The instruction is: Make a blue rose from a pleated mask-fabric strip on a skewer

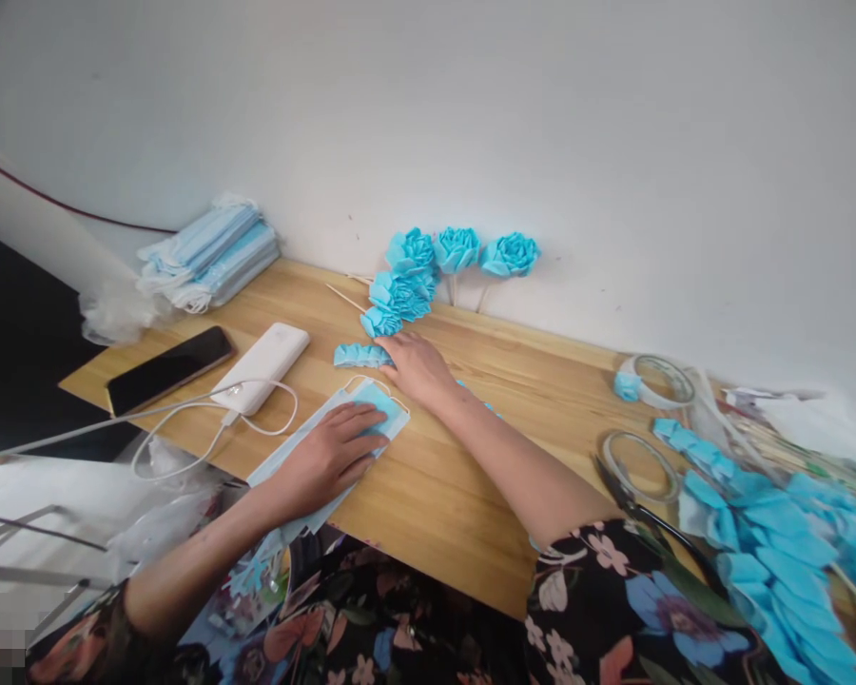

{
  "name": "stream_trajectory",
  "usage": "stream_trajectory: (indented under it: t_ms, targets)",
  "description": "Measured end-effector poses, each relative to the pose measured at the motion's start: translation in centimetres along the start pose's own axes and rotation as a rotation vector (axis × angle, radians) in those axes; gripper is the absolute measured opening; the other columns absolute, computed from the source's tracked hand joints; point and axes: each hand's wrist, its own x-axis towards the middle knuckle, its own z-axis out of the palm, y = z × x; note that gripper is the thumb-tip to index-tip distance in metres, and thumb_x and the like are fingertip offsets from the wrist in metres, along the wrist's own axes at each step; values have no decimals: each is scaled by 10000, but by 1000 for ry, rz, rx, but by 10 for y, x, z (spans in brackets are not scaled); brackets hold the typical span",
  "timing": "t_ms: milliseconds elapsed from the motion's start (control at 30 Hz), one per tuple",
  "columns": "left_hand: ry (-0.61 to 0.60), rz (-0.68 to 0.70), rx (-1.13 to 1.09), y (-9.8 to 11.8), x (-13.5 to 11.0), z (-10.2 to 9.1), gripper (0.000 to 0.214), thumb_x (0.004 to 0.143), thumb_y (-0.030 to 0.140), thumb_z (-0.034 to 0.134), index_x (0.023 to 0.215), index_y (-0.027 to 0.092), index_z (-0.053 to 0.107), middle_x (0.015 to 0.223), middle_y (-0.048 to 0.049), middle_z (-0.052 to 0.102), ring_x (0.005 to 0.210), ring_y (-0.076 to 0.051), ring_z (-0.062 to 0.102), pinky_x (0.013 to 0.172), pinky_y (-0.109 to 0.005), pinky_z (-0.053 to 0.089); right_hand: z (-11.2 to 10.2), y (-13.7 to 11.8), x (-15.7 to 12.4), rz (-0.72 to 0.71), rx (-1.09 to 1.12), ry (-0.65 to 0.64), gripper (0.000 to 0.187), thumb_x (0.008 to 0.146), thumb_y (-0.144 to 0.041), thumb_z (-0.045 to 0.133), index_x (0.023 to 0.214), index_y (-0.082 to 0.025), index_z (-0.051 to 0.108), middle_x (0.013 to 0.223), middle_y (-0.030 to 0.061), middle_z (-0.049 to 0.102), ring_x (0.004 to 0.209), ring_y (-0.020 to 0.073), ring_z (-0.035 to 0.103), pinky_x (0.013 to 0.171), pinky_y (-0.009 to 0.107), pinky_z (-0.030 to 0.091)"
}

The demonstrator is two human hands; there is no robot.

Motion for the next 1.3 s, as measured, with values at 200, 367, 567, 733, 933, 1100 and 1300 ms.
stream_trajectory:
  t_ms: [200, 367, 567, 733, 933, 1100, 1300]
  targets:
    - [18, 5, -4, 0, 0, -1, 232, 969, 220, 488, 1108, 166, 666, 1313, -118, 643, 1271, -291, 555, 1086, -509, 453, -20, -9, 0, 19, 14, 37, 368, 915, -356, 633, 1235, -178, 604, 1242, 120, 679, 1148, 289, 624, 943, 405, 498]
    - [23, 6, -29, -1, -1, -3, 227, 964, 220, 503, 1112, 171, 667, 1311, -121, 645, 1264, -285, 564, 1086, -507, 456, -70, 5, -56, 90, 70, 128, 351, 973, -409, 486, 1224, -206, 626, 1257, 96, 684, 1182, 278, 631, 1017, 443, 491]
    - [8, 3, -91, -4, -3, -4, 217, 950, 209, 533, 1114, 180, 673, 1313, -109, 642, 1287, -287, 546, 1091, -522, 451, -89, 17, -165, 423, 94, 193, 461, 937, -499, 486, 1311, -243, 570, 1279, 103, 673, 1198, 322, 630, 1027, 533, 498]
    - [26, -51, -199, -7, -6, -12, 246, 962, 229, 525, 1166, 206, 661, 1338, -115, 624, 1267, -261, 571, 1047, -496, 504, -69, 1, -240, 652, 160, 286, 671, 893, -530, 556, 1480, -264, 371, 1440, 136, 546, 1273, 343, 577, 1049, 568, 481]
    - [23, 86, -108, 5, 31, -29, 278, 967, 236, 510, 1217, 226, 630, 1359, -109, 611, 1271, -267, 564, 1049, -516, 488, -31, -33, -276, 683, 170, 282, 759, 888, -476, 606, 1532, -267, 264, 1526, 140, 443, 1386, 328, 466, 1116, 547, 428]
    - [-71, 240, 10, 20, 95, -13, 364, 919, 199, 569, 1282, 177, 592, 1393, -157, 575, 1294, -303, 529, 1071, -532, 426, -10, -46, -267, 609, 5, 331, 757, 905, -436, 587, 1548, -248, 233, 1523, 161, 426, 1403, 343, 432, 1121, 559, 424]
    - [-213, 280, 86, 19, 149, 28, 398, 884, 213, 601, 1279, 175, 583, 1332, -147, 610, 1242, -302, 552, 1059, -491, 384, -6, -44, -259, 609, -71, 350, 692, 925, -364, 535, 1541, -227, 251, 1483, 182, 469, 1368, 357, 473, 1089, 584, 448]
